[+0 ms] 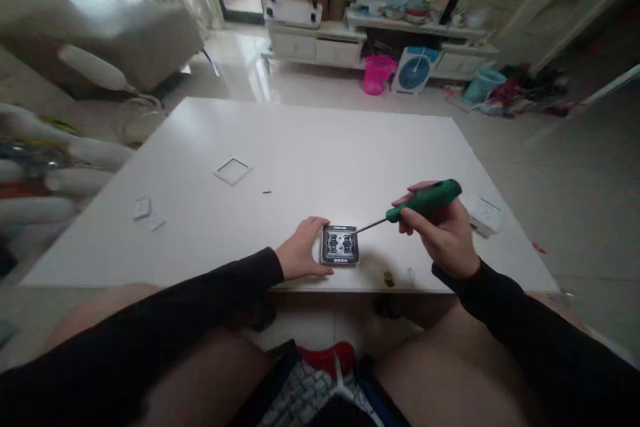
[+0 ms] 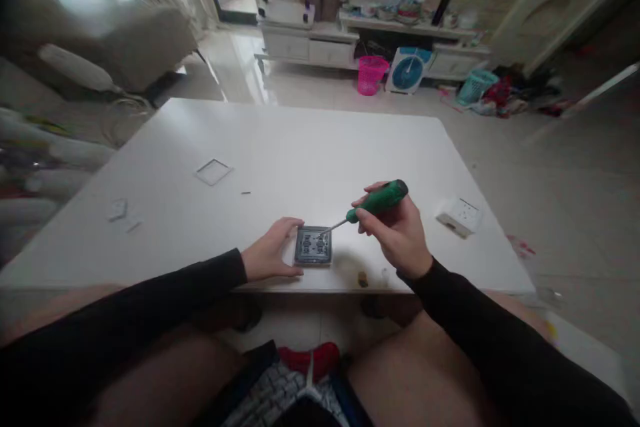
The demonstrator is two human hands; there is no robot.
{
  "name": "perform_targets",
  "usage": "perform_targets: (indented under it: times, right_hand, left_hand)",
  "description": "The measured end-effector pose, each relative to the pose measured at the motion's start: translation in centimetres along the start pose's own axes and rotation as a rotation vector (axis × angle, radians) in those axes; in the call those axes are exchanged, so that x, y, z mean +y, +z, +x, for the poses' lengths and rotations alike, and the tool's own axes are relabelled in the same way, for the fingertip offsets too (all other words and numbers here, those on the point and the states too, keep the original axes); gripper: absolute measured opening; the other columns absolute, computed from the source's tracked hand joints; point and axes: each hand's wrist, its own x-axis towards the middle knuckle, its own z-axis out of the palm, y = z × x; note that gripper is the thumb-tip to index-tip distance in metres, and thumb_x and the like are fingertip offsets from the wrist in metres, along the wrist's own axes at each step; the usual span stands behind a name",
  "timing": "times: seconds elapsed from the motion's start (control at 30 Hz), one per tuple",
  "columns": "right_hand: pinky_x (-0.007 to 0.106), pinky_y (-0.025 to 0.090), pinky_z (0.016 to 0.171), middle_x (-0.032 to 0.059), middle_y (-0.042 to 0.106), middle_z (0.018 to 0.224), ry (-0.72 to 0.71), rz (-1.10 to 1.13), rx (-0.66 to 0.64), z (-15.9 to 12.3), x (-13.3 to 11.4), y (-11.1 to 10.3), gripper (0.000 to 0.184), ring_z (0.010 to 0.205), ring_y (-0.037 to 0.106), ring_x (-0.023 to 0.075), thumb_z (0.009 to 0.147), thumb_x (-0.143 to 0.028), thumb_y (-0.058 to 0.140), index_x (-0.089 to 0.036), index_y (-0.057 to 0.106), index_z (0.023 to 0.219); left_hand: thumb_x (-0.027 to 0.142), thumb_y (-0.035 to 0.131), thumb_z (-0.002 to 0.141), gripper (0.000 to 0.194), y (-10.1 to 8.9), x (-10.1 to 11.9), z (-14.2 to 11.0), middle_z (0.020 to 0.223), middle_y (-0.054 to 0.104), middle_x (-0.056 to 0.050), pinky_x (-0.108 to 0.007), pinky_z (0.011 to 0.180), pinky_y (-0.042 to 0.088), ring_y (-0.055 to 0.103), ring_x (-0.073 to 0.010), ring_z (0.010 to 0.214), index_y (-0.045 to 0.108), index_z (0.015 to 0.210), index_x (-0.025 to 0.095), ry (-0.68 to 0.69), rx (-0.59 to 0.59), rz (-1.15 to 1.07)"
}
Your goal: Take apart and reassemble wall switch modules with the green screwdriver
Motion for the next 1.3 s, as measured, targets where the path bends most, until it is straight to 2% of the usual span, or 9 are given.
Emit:
perform_targets:
  times: [0.13, 0.3, 0.5, 0.7, 1.0, 1.2, 1.3]
  right_hand:
    - [0.022, 0.057, 0.050, 0.0024, 0.081, 0.092, -0.007, -0.028, 0.021, 0.0, 0.0, -0.1, 0.037, 0.060, 0.069, 0.0106, 0.083, -0.025, 0.089, -0.023, 0.068, 0.112]
    - [0.024, 0.058, 0.050, 0.0029, 0.079, 0.092, -0.022, -0.089, 0.018, -0.1, 0.1, -0.1, 0.037, 0.062, 0.069, 0.0124, 0.083, -0.027, 0.089, -0.023, 0.067, 0.113]
    - [0.026, 0.060, 0.052, 0.0023, 0.078, 0.092, -0.039, -0.151, -0.005, -0.2, 0.1, -0.1, 0.036, 0.065, 0.071, 0.0139, 0.085, -0.029, 0.087, -0.023, 0.065, 0.113]
    - [0.026, 0.061, 0.052, 0.0025, 0.078, 0.092, -0.044, -0.146, -0.006, -0.2, 0.1, -0.1, 0.036, 0.064, 0.071, 0.0137, 0.084, -0.028, 0.088, -0.023, 0.066, 0.112]
    - [0.026, 0.062, 0.053, 0.0024, 0.078, 0.091, -0.038, -0.180, -0.004, -0.3, 0.2, 0.1, 0.037, 0.067, 0.073, 0.0152, 0.083, -0.029, 0.090, -0.023, 0.066, 0.111]
    - [0.027, 0.063, 0.055, 0.0028, 0.078, 0.091, -0.040, -0.187, -0.010, -0.3, 0.1, 0.2, 0.037, 0.070, 0.075, 0.0165, 0.083, -0.031, 0.089, -0.023, 0.066, 0.111]
    - [0.028, 0.063, 0.055, 0.0024, 0.078, 0.091, -0.034, -0.204, -0.008, -0.3, 0.0, 0.3, 0.037, 0.066, 0.073, 0.0155, 0.083, -0.032, 0.089, -0.023, 0.066, 0.110]
  left_hand:
    - [0.037, 0.096, 0.062, 0.095, 0.6, -0.1, 0.0, 0.143, 0.057, -0.016, -0.062, 0.121, 0.043, 0.054, -0.0380, 0.136, 0.049, 0.142, 0.020, 0.000, 0.008, 0.003]
    - [0.037, 0.096, 0.063, 0.097, 0.6, 0.0, 0.3, 0.145, 0.056, -0.018, -0.062, 0.121, 0.044, 0.054, -0.0380, 0.136, 0.049, 0.145, 0.018, 0.006, -0.003, 0.020]
    - [0.039, 0.097, 0.063, 0.090, 0.4, 0.3, 0.9, 0.134, 0.061, -0.015, -0.055, 0.113, 0.052, 0.061, -0.0344, 0.126, 0.055, 0.138, 0.016, 0.012, 0.001, 0.009]
    - [0.031, 0.095, 0.064, 0.081, 0.3, 0.5, 1.2, 0.127, 0.063, -0.011, -0.052, 0.106, 0.056, 0.064, -0.0308, 0.117, 0.057, 0.133, 0.016, 0.024, 0.002, 0.010]
    - [0.038, 0.094, 0.067, 0.088, 0.0, 0.5, 1.0, 0.137, 0.061, -0.015, -0.051, 0.116, 0.051, 0.063, -0.0322, 0.126, 0.054, 0.142, 0.015, 0.055, -0.041, 0.043]
    - [0.037, 0.093, 0.068, 0.082, -0.1, 0.7, 1.0, 0.134, 0.062, -0.014, -0.052, 0.115, 0.052, 0.063, -0.0319, 0.125, 0.058, 0.139, 0.018, 0.072, -0.039, 0.012]
    - [0.035, 0.093, 0.066, 0.079, 0.0, 0.7, 1.1, 0.128, 0.063, -0.012, -0.050, 0.110, 0.056, 0.065, -0.0305, 0.119, 0.061, 0.136, 0.019, 0.055, -0.027, -0.004]
